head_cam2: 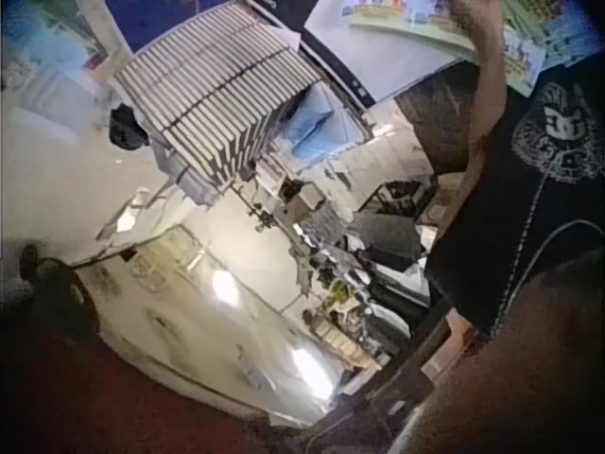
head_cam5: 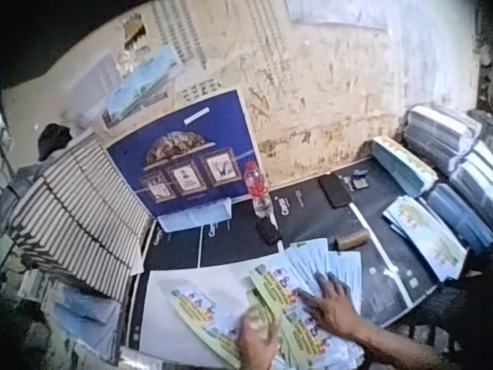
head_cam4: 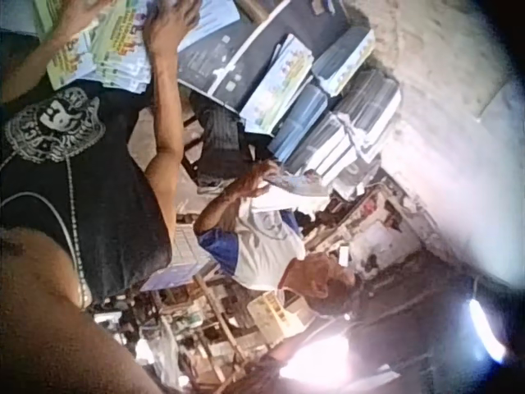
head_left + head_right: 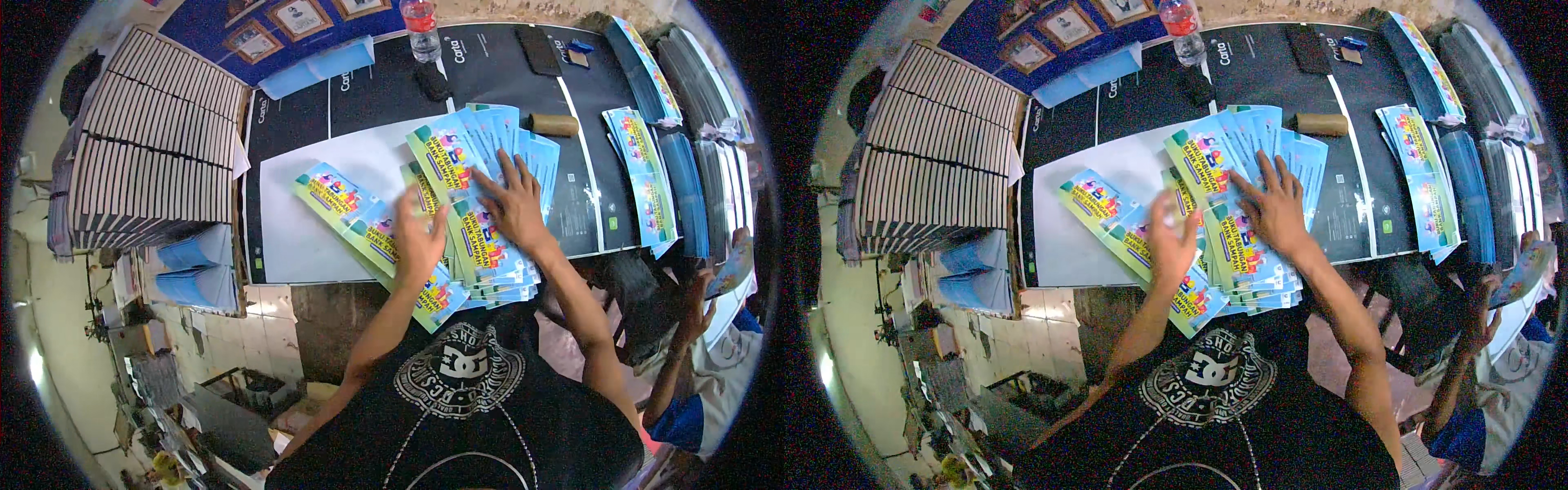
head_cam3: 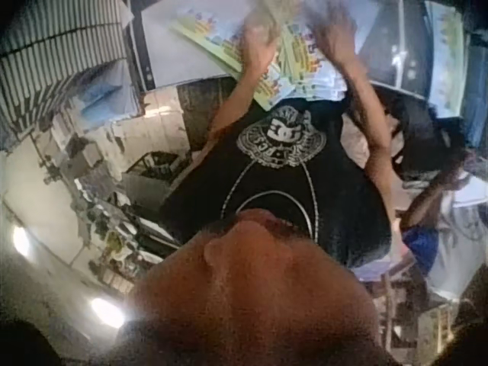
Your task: The person folds paper inserts, wraps printed covers around the folded sheets by hand, and aligns and stacks the assembled booklets on the table.
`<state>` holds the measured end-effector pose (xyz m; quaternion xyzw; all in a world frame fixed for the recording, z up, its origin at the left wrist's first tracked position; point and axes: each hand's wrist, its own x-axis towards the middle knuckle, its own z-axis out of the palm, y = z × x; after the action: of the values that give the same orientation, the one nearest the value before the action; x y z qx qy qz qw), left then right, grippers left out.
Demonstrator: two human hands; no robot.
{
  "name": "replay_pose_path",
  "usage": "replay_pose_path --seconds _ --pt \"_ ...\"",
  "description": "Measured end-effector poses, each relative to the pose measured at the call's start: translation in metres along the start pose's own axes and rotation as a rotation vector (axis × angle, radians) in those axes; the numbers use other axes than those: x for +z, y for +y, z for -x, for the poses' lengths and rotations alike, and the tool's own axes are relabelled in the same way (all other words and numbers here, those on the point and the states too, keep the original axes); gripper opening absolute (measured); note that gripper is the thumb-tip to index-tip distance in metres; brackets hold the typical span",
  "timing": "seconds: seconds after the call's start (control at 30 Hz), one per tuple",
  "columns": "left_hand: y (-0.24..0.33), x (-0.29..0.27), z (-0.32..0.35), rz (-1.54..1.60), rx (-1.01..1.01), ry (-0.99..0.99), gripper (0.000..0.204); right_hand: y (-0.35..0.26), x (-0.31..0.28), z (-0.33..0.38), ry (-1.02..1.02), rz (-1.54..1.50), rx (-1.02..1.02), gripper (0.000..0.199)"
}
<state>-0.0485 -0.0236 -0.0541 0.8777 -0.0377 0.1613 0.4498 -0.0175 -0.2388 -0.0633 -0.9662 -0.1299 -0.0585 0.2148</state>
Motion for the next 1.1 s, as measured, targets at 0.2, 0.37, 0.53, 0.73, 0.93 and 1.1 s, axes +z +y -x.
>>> replay_pose_path --seconds 0.2,0.37,0.53,0.73,0.93,1.1 --pt "-0.047 -0.070 0.012 -0.565 -0.186 0.267 0.109 0.005 0.000 -0.003 0.075 0.018 -0.059 0.054" --pt "-0.112 -0.083 0.040 -0.681 -0.649 0.186 0.115 0.003 -0.002 -0.001 0.087 -0.018 -0.067 0.052" --pt "-0.129 -0.066 0.032 -0.470 -0.481 0.224 0.080 0.007 0.000 0.001 0.089 -0.032 -0.059 0.051" --pt "-0.099 -0.042 0.003 -0.270 -0.293 0.396 0.044 0.006 0.001 -0.001 0.085 -0.064 -0.049 0.049" --pt "-0.031 -0.004 -0.032 0.117 -0.262 0.141 0.042 0.005 -0.004 -0.002 0.073 -0.029 -0.052 0.046" --pt "-0.021 0.063 -0.020 -0.109 -0.107 0.086 0.030 0.028 0.001 -0.003 0.032 -0.263 0.015 0.047"
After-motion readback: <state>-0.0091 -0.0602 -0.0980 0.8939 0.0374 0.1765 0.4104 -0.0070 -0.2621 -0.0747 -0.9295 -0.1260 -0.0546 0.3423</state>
